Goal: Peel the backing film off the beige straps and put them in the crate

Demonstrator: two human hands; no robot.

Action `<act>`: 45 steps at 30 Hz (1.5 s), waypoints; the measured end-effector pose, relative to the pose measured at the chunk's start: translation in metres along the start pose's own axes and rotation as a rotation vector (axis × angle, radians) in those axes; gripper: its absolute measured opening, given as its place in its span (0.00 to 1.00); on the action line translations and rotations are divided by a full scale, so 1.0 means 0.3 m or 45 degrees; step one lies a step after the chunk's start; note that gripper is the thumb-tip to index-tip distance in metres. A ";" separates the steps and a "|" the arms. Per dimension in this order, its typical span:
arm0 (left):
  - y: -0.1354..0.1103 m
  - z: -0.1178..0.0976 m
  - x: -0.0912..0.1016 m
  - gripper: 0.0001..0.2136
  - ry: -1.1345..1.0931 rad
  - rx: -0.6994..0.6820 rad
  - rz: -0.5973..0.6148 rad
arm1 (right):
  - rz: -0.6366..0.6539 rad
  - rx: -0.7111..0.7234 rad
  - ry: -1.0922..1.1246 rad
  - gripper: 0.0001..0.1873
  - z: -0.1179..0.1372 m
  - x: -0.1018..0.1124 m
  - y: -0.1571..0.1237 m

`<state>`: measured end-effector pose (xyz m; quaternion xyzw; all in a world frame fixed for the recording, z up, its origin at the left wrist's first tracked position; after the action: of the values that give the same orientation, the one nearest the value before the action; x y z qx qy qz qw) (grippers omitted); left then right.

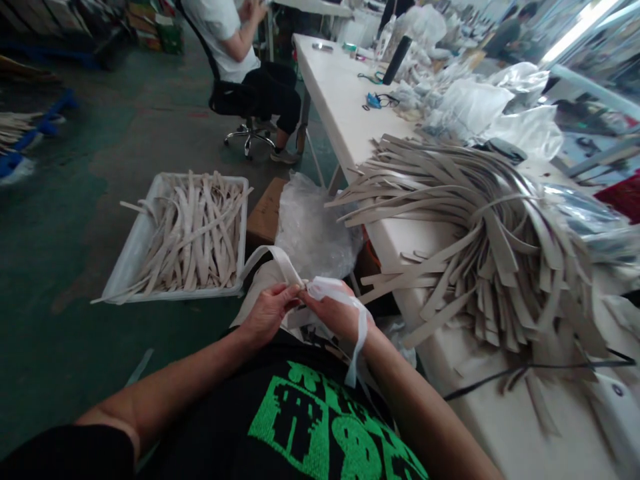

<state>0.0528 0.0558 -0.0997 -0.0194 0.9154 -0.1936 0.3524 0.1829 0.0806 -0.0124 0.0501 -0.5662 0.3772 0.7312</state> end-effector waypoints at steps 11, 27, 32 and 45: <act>0.053 -0.084 0.076 0.14 -0.009 -0.132 -0.127 | 0.087 0.031 0.187 0.18 -0.063 -0.079 -0.071; 0.014 -0.019 0.031 0.13 0.075 0.002 -0.048 | 0.009 0.053 0.206 0.16 -0.045 -0.078 -0.064; -0.006 0.013 0.015 0.11 0.025 0.061 -0.022 | -0.027 0.044 0.198 0.19 -0.050 -0.101 -0.063; 0.335 -1.076 0.167 0.11 0.967 -0.329 -0.377 | -0.110 -0.023 0.392 0.19 -0.170 -0.147 -0.110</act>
<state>-0.1854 0.2502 0.0497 -0.1219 0.9843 -0.1192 -0.0466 0.2399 0.0608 -0.0570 0.0095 -0.4482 0.3433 0.8253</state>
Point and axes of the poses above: each hand's wrist, its own y-axis towards the middle knuckle, its own x-axis out of the back of the hand, z = x × y, the point moved 6 cm from there along y, towards the middle knuckle, and after that the axes turned 7 degrees about z, right-handed, at the moved point
